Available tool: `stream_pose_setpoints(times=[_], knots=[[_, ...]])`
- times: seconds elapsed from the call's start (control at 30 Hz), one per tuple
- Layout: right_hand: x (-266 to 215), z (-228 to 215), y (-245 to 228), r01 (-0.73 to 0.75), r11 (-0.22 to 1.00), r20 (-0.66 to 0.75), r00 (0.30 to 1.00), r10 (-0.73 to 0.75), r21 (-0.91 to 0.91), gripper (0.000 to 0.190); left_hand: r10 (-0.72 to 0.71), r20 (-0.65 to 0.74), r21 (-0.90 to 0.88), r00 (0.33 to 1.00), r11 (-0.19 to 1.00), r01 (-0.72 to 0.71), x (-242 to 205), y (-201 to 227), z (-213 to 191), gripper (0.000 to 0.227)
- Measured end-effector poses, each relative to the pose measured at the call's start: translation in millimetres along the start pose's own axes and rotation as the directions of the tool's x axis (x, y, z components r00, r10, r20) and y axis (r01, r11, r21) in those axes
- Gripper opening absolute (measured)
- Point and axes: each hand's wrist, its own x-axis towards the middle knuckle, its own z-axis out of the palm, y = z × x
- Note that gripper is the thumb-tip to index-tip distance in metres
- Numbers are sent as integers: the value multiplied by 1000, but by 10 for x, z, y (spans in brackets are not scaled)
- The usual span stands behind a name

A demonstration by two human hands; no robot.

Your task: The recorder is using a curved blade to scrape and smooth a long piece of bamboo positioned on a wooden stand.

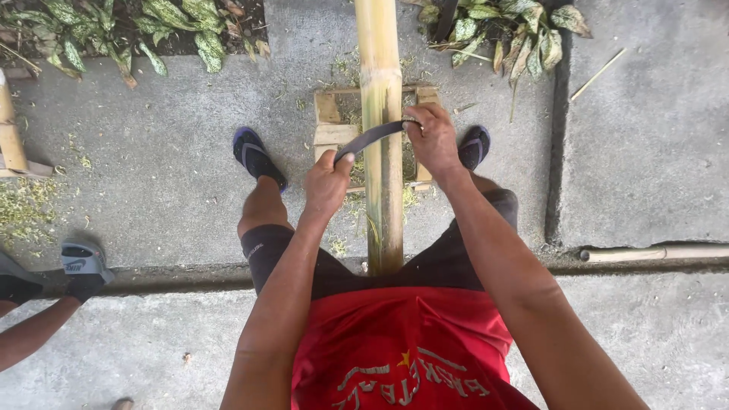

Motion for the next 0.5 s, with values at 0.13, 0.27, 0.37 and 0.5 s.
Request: stream_pose_setpoints(times=[0.13,0.27,0.37,0.5], knots=[[399,100,129,-114,993,98,988,118,-45,15,-87,24,184,996,980,81,474,160,4,32],[716,121,198,7,998,58,998,-3,-66,17,0,11,158,1000,987,-1,880,251,22,27],[828,187,251,-25,999,61,998,27,-24,18,-17,4,199,1000,980,16,1019,242,-21,26],[1001,291,356,-33,999,25,999,32,41,15,73,-86,226,994,973,-52,1162,127,-98,26]])
